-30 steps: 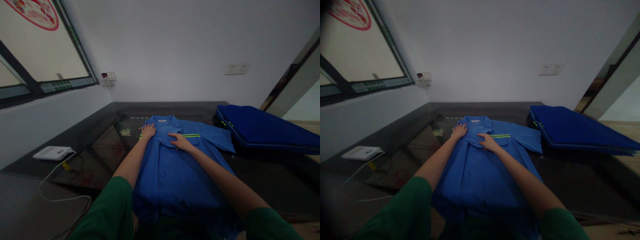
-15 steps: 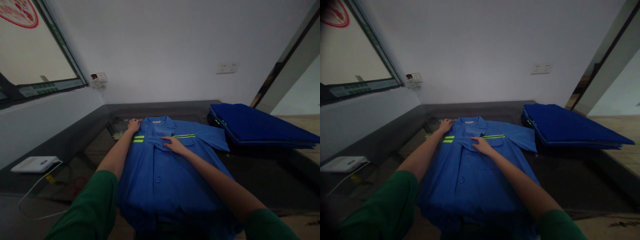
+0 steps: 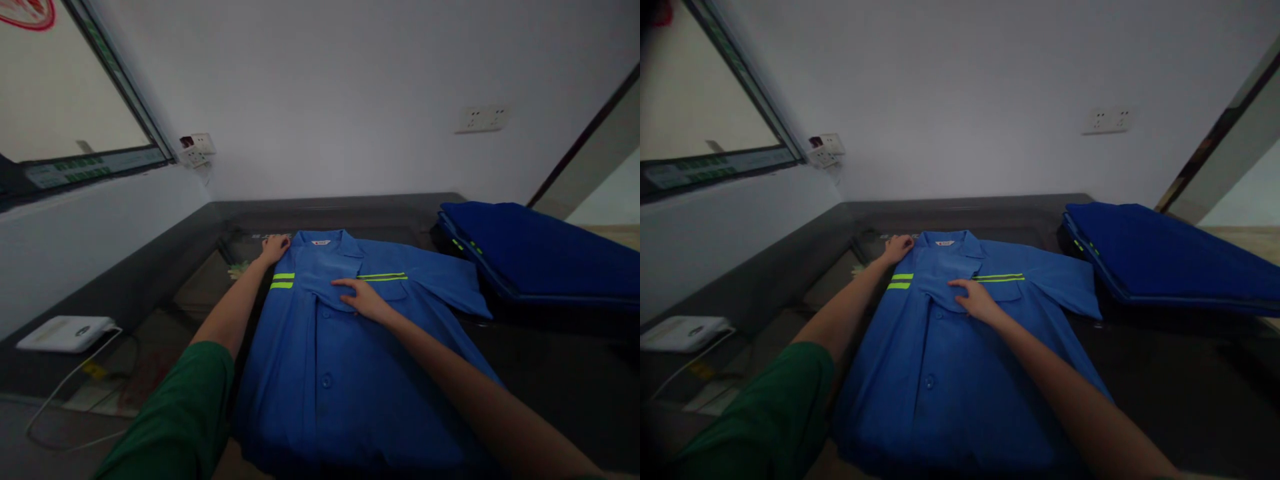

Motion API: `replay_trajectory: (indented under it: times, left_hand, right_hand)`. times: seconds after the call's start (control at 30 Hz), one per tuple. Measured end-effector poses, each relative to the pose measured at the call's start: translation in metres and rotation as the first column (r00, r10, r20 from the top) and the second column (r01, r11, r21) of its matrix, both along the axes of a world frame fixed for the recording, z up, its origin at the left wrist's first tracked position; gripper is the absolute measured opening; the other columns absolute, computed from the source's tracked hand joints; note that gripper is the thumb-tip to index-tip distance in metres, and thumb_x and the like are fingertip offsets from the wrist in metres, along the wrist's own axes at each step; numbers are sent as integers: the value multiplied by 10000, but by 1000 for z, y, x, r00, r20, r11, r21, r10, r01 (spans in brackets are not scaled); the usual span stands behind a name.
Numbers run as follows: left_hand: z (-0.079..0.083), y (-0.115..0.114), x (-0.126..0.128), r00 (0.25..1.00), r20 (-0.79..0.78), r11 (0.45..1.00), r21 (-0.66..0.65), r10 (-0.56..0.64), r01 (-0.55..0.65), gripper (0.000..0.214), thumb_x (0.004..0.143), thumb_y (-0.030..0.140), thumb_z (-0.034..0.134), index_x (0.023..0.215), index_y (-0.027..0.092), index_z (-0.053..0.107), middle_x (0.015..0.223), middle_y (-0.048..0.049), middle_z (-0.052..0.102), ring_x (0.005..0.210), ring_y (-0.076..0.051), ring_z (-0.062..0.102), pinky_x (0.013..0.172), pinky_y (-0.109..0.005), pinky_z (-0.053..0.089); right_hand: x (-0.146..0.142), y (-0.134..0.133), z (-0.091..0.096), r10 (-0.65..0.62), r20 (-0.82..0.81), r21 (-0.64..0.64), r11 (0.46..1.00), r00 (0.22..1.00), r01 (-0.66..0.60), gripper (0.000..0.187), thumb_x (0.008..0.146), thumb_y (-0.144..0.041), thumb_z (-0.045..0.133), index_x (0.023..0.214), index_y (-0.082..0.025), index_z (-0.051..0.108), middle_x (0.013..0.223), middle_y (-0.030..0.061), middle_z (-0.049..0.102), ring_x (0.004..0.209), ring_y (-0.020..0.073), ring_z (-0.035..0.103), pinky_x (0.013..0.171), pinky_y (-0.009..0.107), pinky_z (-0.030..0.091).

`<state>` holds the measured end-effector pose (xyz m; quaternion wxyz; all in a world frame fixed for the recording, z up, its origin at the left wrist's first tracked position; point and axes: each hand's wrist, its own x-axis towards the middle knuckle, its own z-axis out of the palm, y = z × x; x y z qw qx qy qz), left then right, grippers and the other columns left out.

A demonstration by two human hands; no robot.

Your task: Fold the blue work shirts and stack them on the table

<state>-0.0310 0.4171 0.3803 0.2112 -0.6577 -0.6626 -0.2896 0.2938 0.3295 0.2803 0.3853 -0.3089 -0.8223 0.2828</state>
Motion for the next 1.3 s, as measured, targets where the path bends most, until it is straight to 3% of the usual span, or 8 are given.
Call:
replay_trajectory:
  times: [0.13, 0.33, 0.53, 0.67, 0.8, 0.97, 1.13, 1.3]
  left_hand:
    - [-2, -23, 20, 998, -49, 983, 177, 50, -40, 330, 817, 122, 508, 1110, 225, 618, 1214, -111, 589, 1186, -303, 469, 1010, -508, 333]
    - [-18, -87, 50, 952, -82, 953, 44, -295, 299, 341, 841, 117, 456, 1130, 173, 627, 1178, -76, 644, 1126, -211, 568, 1025, -372, 422]
    - [-63, -118, 68, 969, -80, 972, -57, -234, 229, 392, 857, 171, 488, 1229, 89, 583, 1300, -157, 594, 1263, -253, 508, 1096, -391, 379]
    - [-76, -112, 72, 979, -53, 979, -65, -196, 193, 389, 904, 194, 431, 1253, 105, 575, 1324, -147, 588, 1310, -251, 471, 1131, -428, 326]
    - [-82, -105, 73, 976, -31, 976, -39, -214, 212, 386, 930, 202, 388, 1251, 132, 592, 1331, -132, 589, 1333, -248, 447, 1142, -451, 299]
    - [-83, -114, 72, 964, 11, 964, 21, -266, 266, 355, 919, 246, 450, 1212, 144, 623, 1327, -133, 584, 1314, -256, 463, 1126, -448, 327]
    - [-79, -129, 67, 867, -45, 863, 85, -496, 499, 264, 875, 215, 514, 1089, 195, 668, 1147, -80, 669, 1139, -208, 585, 1048, -402, 425]
    - [-82, -131, 67, 876, -52, 873, 77, -479, 482, 272, 875, 194, 496, 1094, 179, 655, 1153, -90, 665, 1152, -214, 576, 1052, -426, 413]
  right_hand:
    - [2, 0, 2, -109, -21, 167, 980, 994, 111, 370, 772, -96, 654, 1126, -201, 659, 1089, 79, 625, 883, 186, 628, 812, 371, 524]
    - [10, -26, 19, -397, -125, 478, 779, 909, 406, 327, 838, -218, 616, 1164, -196, 606, 1158, 117, 503, 1022, 248, 557, 882, 420, 482]
    - [-34, -58, 20, -311, 241, 745, 667, 919, 31, 345, 888, -63, 456, 1187, -164, 596, 1142, 119, 599, 1095, 256, 503, 947, 374, 425]
    - [-59, -58, 16, -421, 355, 741, 671, 835, 23, 342, 953, -83, 332, 1145, -151, 607, 1101, 126, 645, 1029, 239, 573, 851, 326, 452]
    - [-58, -53, 14, -467, 361, 725, 685, 808, 72, 268, 956, -144, 399, 1100, -170, 622, 1040, 114, 678, 967, 233, 622, 768, 307, 467]
    - [-54, -51, 9, -434, 299, 672, 728, 850, 136, 165, 914, -259, 554, 1017, -169, 647, 1025, 106, 674, 971, 229, 612, 805, 306, 458]
    - [-53, -41, 5, -332, 264, 609, 786, 906, 111, 180, 849, -167, 625, 1026, -157, 654, 1026, 87, 653, 976, 199, 587, 845, 287, 433]
    - [-49, -38, 6, -302, 227, 564, 816, 926, 128, 129, 848, -132, 593, 964, -130, 650, 942, 84, 663, 886, 184, 587, 798, 273, 420]
